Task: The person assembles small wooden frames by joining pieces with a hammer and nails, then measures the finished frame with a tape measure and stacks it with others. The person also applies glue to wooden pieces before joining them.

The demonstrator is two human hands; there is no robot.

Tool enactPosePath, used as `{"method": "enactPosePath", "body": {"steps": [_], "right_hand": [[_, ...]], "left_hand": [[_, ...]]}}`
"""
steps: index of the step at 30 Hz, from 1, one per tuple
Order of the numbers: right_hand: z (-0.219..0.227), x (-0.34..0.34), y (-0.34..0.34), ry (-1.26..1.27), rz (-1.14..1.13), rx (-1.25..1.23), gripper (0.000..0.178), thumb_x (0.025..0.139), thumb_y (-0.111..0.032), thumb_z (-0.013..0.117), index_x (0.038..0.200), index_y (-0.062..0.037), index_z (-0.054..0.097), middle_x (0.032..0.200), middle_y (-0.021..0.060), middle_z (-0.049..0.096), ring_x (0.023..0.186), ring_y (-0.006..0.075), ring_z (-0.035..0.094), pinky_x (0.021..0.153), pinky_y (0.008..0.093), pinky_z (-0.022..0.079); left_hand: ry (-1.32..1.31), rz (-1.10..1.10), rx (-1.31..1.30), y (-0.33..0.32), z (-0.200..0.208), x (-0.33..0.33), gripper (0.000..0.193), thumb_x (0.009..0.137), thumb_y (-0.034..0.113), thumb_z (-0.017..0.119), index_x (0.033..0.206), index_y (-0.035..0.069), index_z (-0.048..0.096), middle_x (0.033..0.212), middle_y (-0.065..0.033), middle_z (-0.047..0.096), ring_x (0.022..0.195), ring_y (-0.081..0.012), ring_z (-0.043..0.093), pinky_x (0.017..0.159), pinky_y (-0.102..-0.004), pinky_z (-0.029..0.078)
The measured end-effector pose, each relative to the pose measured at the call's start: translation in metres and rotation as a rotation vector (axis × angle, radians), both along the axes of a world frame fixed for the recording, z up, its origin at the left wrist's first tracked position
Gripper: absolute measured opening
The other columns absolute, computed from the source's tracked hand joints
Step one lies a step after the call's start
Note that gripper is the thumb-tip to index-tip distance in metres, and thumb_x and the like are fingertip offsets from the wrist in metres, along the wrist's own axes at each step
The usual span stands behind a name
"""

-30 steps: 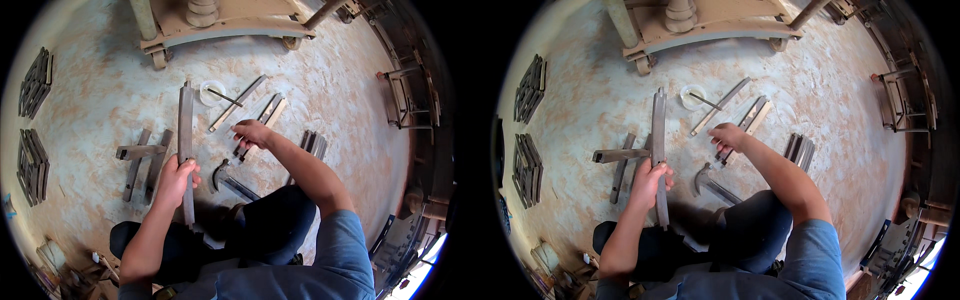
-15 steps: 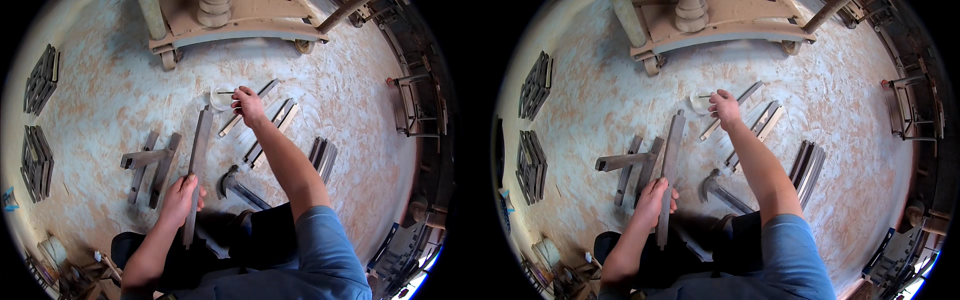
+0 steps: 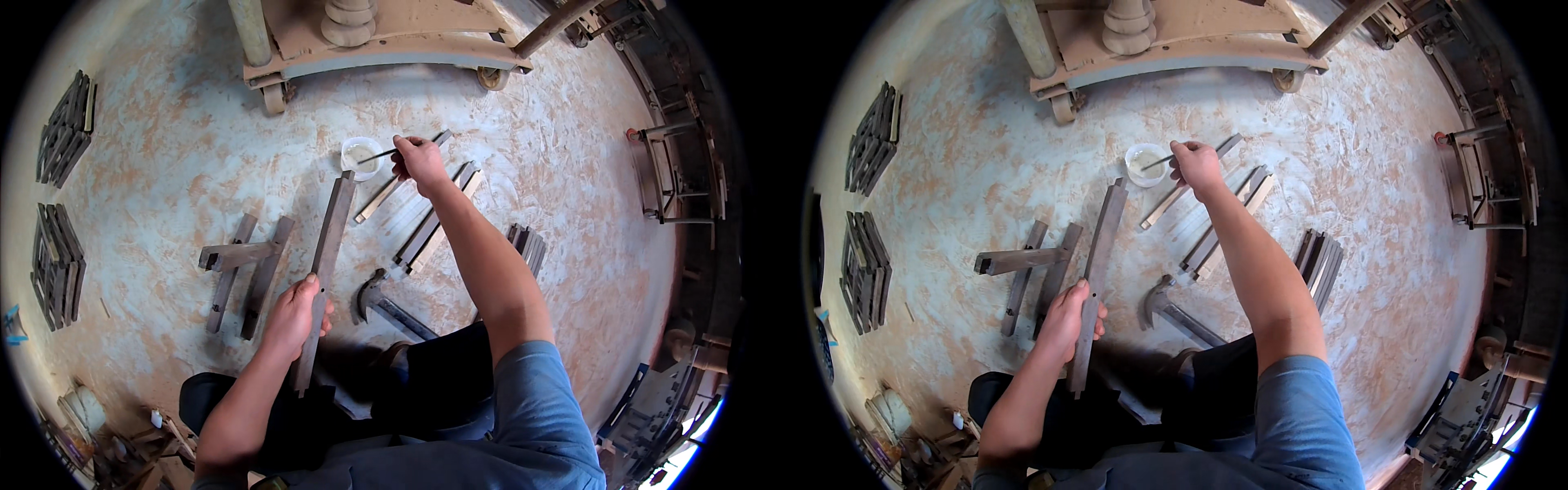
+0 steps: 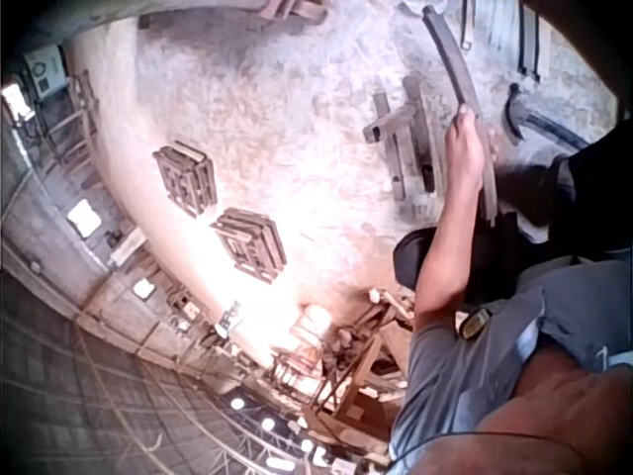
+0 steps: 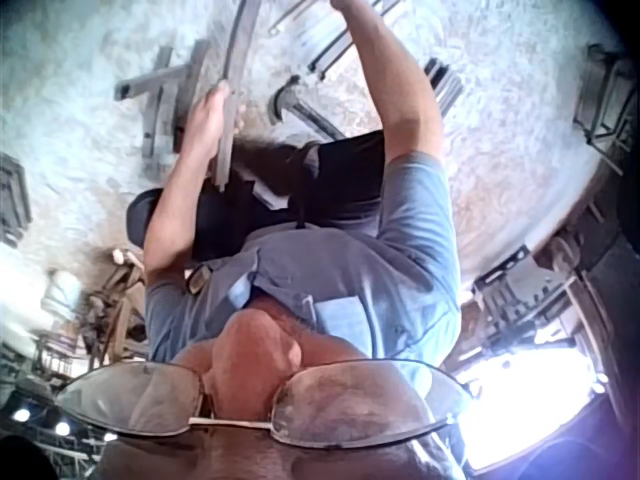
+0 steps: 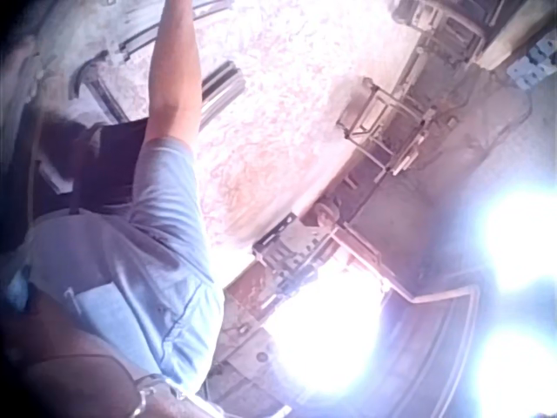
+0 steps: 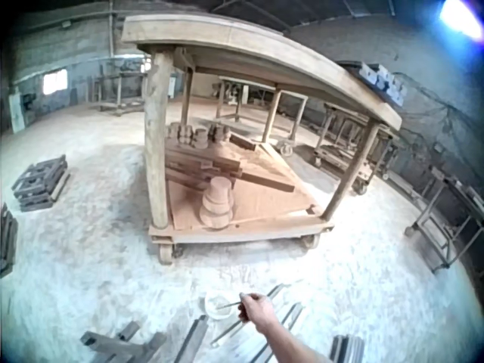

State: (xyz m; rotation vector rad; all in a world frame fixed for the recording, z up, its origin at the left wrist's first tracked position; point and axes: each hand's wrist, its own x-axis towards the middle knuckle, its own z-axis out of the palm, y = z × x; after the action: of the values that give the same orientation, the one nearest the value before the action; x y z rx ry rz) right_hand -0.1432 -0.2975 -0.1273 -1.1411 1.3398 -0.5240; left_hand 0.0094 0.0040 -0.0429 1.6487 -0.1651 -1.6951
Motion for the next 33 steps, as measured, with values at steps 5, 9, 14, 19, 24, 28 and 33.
{"method": "enactPosePath", "body": {"steps": [5, 9, 14, 19, 24, 28, 33], "right_hand": [[-0.01, -0.005, -0.003, -0.042, -0.195, 0.115, 0.042, 0.097, -0.042, 0.054, 0.094, -0.0002, 0.058, 0.072, 0.0098, 0.065, 0.053, 0.0205, 0.063, 0.044, 0.0328, 0.048], [-0.014, -0.004, -0.002, -0.049, -0.213, 0.229, 0.041, 0.098, -0.043, 0.052, 0.092, -0.0026, 0.058, 0.072, 0.0087, 0.065, 0.052, 0.0207, 0.061, 0.044, 0.0338, 0.046], [-0.02, -0.01, -0.004, -0.086, -0.33, 0.225, 0.044, 0.098, -0.043, 0.049, 0.09, -0.001, 0.058, 0.072, 0.0109, 0.065, 0.05, 0.0203, 0.059, 0.043, 0.0333, 0.046], [-0.004, -0.03, -0.012, -0.216, -0.33, 0.292, 0.042, 0.1, -0.044, 0.044, 0.094, -0.0039, 0.055, 0.07, 0.0091, 0.063, 0.052, 0.02, 0.056, 0.044, 0.0328, 0.043], [0.064, -0.048, -0.008, -0.449, -0.314, 0.181, 0.038, 0.102, -0.042, 0.044, 0.097, -0.0063, 0.054, 0.069, 0.0072, 0.061, 0.051, 0.0188, 0.054, 0.045, 0.0315, 0.041], [0.111, -0.046, 0.018, -0.455, -0.268, 0.076, 0.04, 0.102, -0.042, 0.046, 0.101, -0.0027, 0.054, 0.07, 0.0094, 0.063, 0.051, 0.0187, 0.057, 0.045, 0.0312, 0.042], [0.122, -0.043, 0.034, -0.424, -0.253, 0.031, 0.043, 0.101, -0.041, 0.047, 0.103, 0.0007, 0.054, 0.07, 0.0104, 0.063, 0.052, 0.0184, 0.058, 0.045, 0.0314, 0.043]], "left_hand": [[-0.087, -0.027, -0.025, 0.003, -0.004, -0.004, 0.037, 0.101, 0.038, 0.046, 0.106, 0.002, 0.056, 0.085, -0.0073, 0.061, 0.065, -0.0134, 0.057, 0.058, -0.0283, 0.048], [-0.191, -0.084, -0.075, 0.01, -0.013, -0.002, 0.031, 0.101, 0.031, 0.048, 0.108, 0.002, 0.056, 0.09, -0.0068, 0.059, 0.071, -0.0127, 0.057, 0.063, -0.0276, 0.048], [-0.242, -0.094, -0.07, 0.008, -0.015, -0.001, 0.03, 0.1, 0.029, 0.05, 0.109, 0.001, 0.056, 0.091, -0.0068, 0.059, 0.072, -0.0131, 0.058, 0.064, -0.0286, 0.049], [-0.288, -0.117, -0.09, 0.001, -0.014, 0.003, 0.028, 0.1, 0.027, 0.05, 0.109, 0.001, 0.056, 0.092, -0.0065, 0.06, 0.073, -0.0133, 0.058, 0.065, -0.0295, 0.049], [-0.243, -0.092, -0.1, -0.014, -0.009, 0.003, 0.025, 0.1, 0.025, 0.049, 0.106, 0.002, 0.056, 0.091, -0.0061, 0.06, 0.072, -0.013, 0.057, 0.064, -0.0289, 0.047], [-0.196, -0.078, -0.133, -0.021, -0.007, 0.006, 0.023, 0.1, 0.025, 0.049, 0.103, 0.003, 0.056, 0.089, -0.0058, 0.06, 0.069, -0.0128, 0.056, 0.062, -0.0284, 0.046], [-0.148, -0.053, -0.154, -0.026, -0.005, 0.006, 0.022, 0.101, 0.024, 0.049, 0.1, 0.003, 0.055, 0.087, -0.0052, 0.059, 0.067, -0.0125, 0.055, 0.061, -0.0277, 0.045]]}}
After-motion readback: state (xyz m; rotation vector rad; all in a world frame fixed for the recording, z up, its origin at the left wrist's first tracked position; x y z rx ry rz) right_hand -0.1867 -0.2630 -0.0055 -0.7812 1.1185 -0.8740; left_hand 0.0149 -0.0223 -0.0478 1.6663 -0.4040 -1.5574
